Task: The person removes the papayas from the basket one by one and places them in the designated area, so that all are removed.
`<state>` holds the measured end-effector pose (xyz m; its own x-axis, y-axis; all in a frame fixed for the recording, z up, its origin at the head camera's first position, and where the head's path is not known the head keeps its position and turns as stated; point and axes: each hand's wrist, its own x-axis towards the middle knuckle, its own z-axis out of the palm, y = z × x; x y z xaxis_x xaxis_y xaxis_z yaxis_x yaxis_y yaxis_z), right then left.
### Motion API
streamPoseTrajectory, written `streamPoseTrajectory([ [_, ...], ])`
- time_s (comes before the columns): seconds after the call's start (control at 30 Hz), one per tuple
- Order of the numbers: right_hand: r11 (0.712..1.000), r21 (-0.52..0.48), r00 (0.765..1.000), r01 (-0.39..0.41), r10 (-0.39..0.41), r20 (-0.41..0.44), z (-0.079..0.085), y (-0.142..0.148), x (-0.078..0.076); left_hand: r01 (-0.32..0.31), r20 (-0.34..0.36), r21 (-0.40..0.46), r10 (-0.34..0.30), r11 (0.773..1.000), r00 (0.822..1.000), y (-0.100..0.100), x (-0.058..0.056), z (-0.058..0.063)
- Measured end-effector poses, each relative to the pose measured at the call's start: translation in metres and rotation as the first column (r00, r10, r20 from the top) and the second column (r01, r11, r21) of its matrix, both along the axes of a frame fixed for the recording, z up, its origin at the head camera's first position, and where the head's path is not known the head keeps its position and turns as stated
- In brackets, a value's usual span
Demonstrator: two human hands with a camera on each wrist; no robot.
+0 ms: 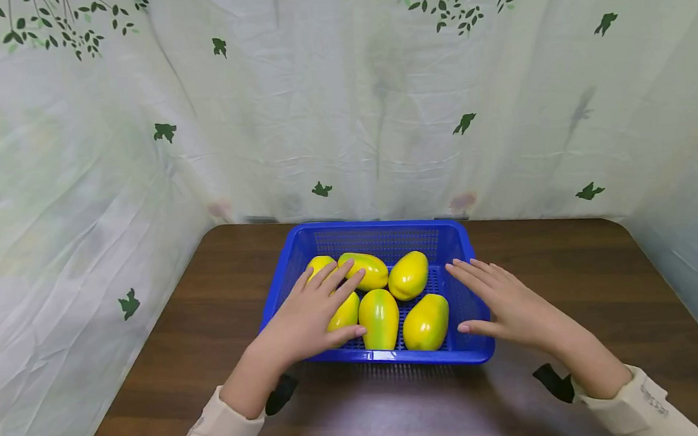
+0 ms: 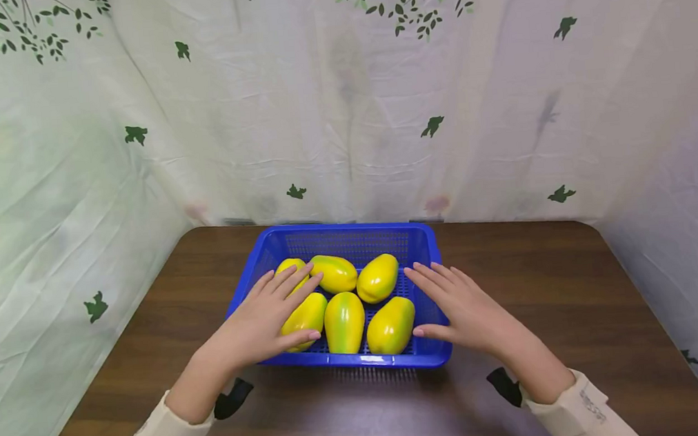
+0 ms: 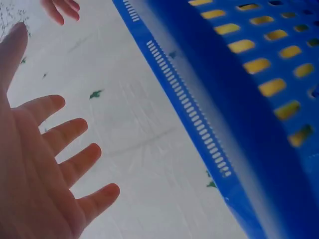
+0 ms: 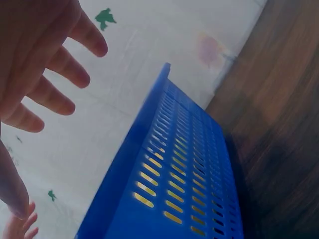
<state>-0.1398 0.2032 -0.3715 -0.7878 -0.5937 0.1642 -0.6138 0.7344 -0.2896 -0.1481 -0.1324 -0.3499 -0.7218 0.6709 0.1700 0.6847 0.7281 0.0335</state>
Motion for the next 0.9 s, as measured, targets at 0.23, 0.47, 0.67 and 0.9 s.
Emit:
streamPoseTrajectory([
  [0.23, 0.998, -0.031, 0.998, -0.054, 0.055, 0.037, -0.005, -0.006, -0.012, -0.035, -0.059, 0.088, 0.041, 0.996, 0.997, -0.019, 0.001, -0.006],
  [0.47, 0.993, -0.067, 0.988, -0.094, 0.101, 0.119, -0.014, -0.018, -0.022, -0.190, -0.019, 0.166, 0.196, 0.968, 0.980, -0.039, 0.004, -0.017],
  [0.67, 0.992, -0.074, 0.967, -0.106, 0.120, 0.223, -0.022, -0.028, -0.029, -0.337, 0.085, 0.245, 0.326, 0.909, 0.942, -0.056, 0.008, -0.029],
  [0.9, 0.995, -0.045, 0.922, -0.094, 0.104, 0.372, -0.025, -0.039, -0.034, -0.441, 0.204, 0.375, 0.391, 0.815, 0.897, -0.068, 0.011, -0.049],
])
